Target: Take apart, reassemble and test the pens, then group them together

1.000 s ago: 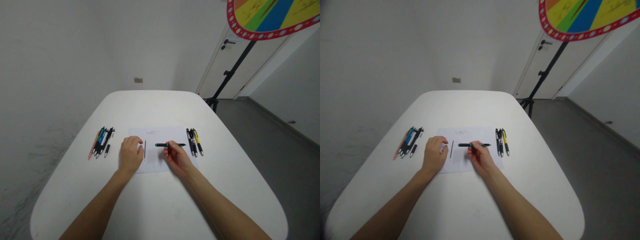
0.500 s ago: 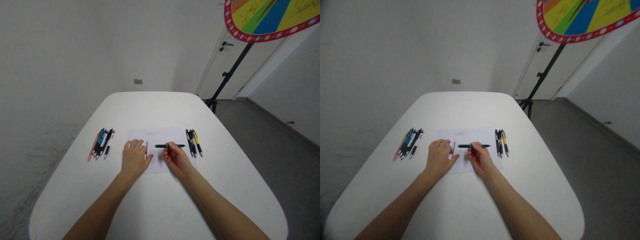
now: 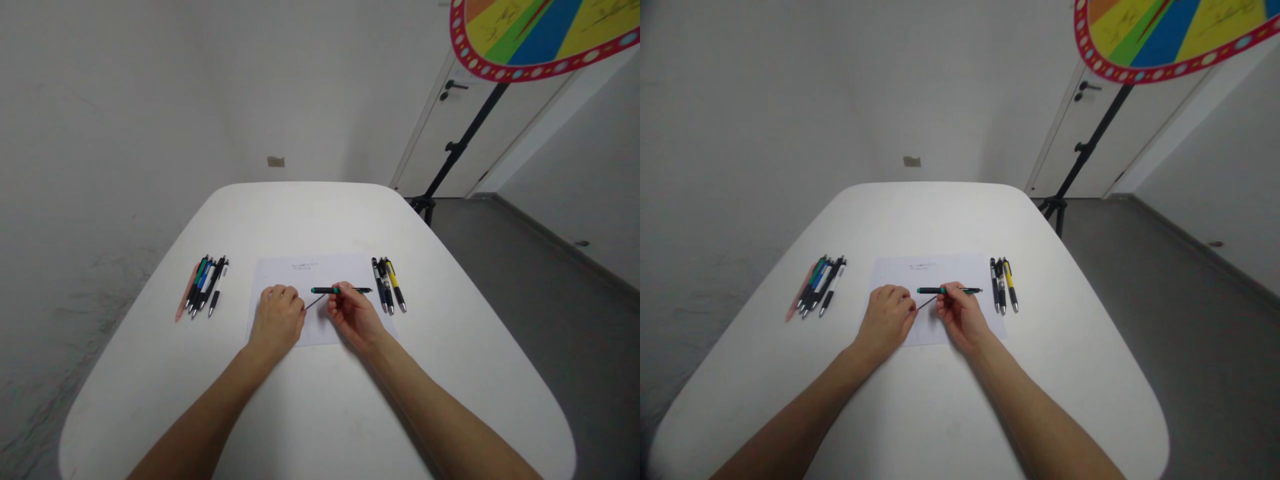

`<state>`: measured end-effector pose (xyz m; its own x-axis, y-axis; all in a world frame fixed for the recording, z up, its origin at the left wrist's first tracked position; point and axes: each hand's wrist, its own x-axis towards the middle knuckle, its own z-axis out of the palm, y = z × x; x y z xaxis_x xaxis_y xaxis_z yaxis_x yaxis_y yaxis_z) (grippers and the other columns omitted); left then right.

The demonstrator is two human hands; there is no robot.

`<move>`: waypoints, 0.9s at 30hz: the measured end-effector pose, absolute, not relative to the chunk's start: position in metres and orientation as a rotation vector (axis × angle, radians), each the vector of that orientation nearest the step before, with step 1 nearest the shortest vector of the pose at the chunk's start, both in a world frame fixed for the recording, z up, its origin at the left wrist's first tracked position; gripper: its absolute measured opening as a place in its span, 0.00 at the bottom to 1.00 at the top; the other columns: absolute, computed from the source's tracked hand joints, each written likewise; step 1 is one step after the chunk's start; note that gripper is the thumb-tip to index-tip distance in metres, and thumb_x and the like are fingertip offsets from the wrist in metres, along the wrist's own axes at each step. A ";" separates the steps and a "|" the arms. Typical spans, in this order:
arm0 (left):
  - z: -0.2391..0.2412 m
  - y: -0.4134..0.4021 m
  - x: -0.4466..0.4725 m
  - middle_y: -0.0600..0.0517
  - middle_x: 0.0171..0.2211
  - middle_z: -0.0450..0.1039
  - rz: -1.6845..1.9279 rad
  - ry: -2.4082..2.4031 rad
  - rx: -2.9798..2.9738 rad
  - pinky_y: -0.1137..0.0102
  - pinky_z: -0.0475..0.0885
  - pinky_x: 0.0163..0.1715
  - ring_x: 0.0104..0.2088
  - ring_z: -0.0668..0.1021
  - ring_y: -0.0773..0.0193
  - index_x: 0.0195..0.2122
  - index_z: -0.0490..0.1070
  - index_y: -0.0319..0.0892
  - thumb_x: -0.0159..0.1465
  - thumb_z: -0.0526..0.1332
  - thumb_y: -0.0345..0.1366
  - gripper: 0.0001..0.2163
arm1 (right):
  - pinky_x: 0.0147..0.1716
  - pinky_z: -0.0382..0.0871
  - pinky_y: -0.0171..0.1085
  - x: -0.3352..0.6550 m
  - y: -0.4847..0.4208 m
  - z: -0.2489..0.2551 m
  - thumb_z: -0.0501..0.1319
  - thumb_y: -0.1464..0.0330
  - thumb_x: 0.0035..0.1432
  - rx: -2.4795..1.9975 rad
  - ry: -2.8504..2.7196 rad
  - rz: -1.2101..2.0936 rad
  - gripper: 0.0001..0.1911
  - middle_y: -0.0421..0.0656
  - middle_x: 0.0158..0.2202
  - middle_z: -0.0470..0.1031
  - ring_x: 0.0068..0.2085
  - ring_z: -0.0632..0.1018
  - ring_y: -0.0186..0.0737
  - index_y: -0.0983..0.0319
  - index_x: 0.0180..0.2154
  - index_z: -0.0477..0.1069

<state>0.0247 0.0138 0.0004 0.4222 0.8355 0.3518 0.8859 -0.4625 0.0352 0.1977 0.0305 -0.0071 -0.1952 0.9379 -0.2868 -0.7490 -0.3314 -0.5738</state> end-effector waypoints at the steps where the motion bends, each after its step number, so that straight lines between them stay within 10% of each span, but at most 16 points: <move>1: 0.000 0.013 0.025 0.47 0.36 0.75 -0.441 -1.524 -2.510 0.56 0.66 0.43 0.40 0.72 0.53 0.32 0.75 0.41 0.63 0.62 0.31 0.03 | 0.23 0.69 0.28 0.198 0.031 -0.007 0.74 0.68 0.44 -0.717 -0.362 1.789 0.12 0.36 0.23 0.73 0.25 0.73 0.29 0.61 0.27 0.72; 27: 0.002 0.004 0.033 0.47 0.31 0.70 -0.250 -1.450 -2.422 0.61 0.64 0.33 0.34 0.70 0.54 0.35 0.69 0.40 0.64 0.52 0.22 0.09 | 0.23 0.69 0.28 0.197 0.029 -0.004 0.75 0.68 0.42 -0.714 -0.358 1.775 0.12 0.36 0.23 0.72 0.25 0.72 0.29 0.61 0.26 0.73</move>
